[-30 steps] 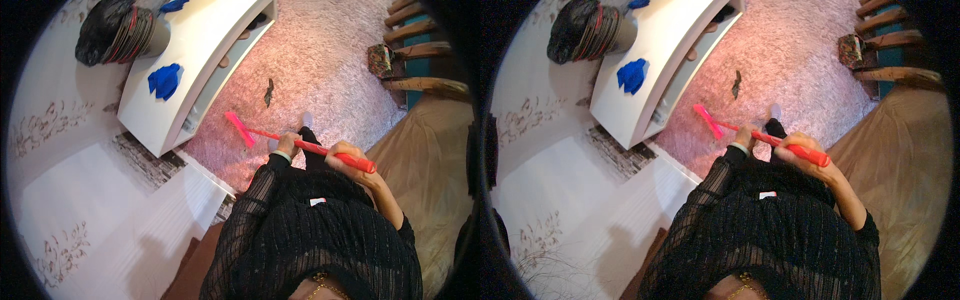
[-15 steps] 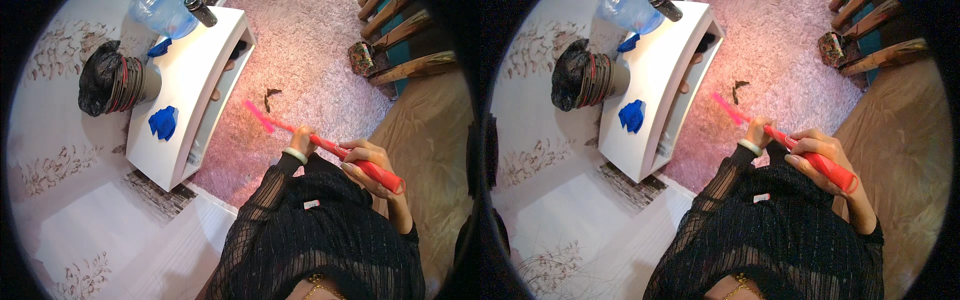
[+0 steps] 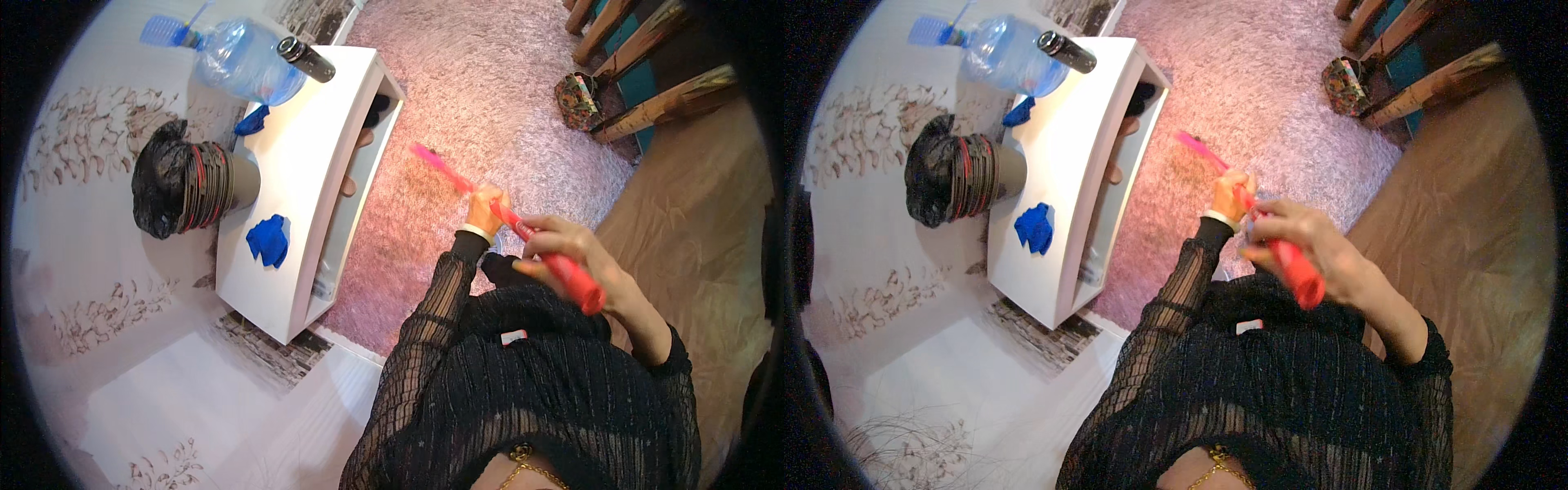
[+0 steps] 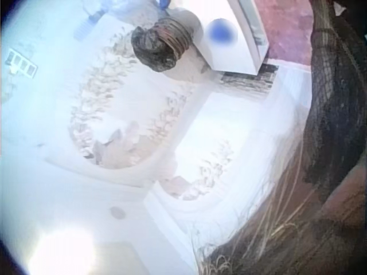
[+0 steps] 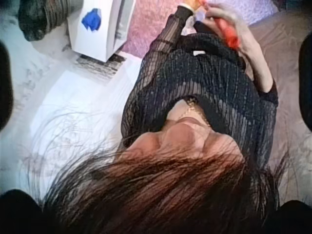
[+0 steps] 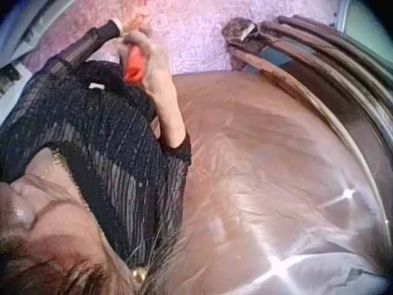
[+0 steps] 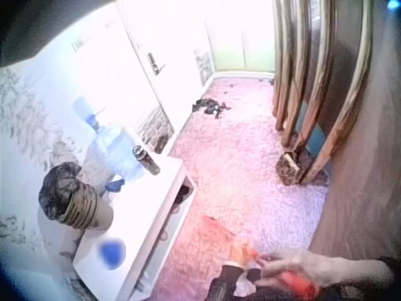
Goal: The person sweeps a pink carpeted floor using a pink broom, gathering scattered debris into a pile near the wall. The person moves around the room to collect debris from different areas and consolidates it.
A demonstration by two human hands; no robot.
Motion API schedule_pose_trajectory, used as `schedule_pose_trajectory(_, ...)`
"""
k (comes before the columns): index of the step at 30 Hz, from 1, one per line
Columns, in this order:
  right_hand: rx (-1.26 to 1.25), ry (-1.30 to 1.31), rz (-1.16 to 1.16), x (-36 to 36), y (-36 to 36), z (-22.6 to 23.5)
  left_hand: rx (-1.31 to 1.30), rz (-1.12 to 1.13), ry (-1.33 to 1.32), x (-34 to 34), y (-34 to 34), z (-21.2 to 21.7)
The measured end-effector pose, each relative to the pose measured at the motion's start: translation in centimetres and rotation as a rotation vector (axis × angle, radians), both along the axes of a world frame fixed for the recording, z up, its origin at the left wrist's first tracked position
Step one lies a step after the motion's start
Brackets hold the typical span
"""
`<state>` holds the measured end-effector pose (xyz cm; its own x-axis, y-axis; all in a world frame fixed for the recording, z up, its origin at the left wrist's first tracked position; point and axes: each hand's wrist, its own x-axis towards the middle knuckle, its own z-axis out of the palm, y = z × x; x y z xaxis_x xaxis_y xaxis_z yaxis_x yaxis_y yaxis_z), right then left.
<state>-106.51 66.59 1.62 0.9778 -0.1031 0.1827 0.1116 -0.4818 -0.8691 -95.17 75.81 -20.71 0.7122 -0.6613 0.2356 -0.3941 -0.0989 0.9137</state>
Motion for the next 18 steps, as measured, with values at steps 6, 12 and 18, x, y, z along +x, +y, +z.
schedule_pose_trajectory(6, 0.019, 0.104, -0.124, -1.9, -1.0, 1.2, 0.179, -0.121, -0.118, 1.5, 0.0, 3.9)
schedule_pose_trajectory(12, 0.43, 0.431, -0.041, -0.4, -1.2, -5.2, 0.888, -0.359, 0.209, -0.6, 7.7, -1.6)
schedule_pose_trajectory(18, 0.688, 0.579, -0.069, 0.9, 1.8, -10.0, 0.725, -0.083, 0.303, -3.3, 12.8, -4.9)
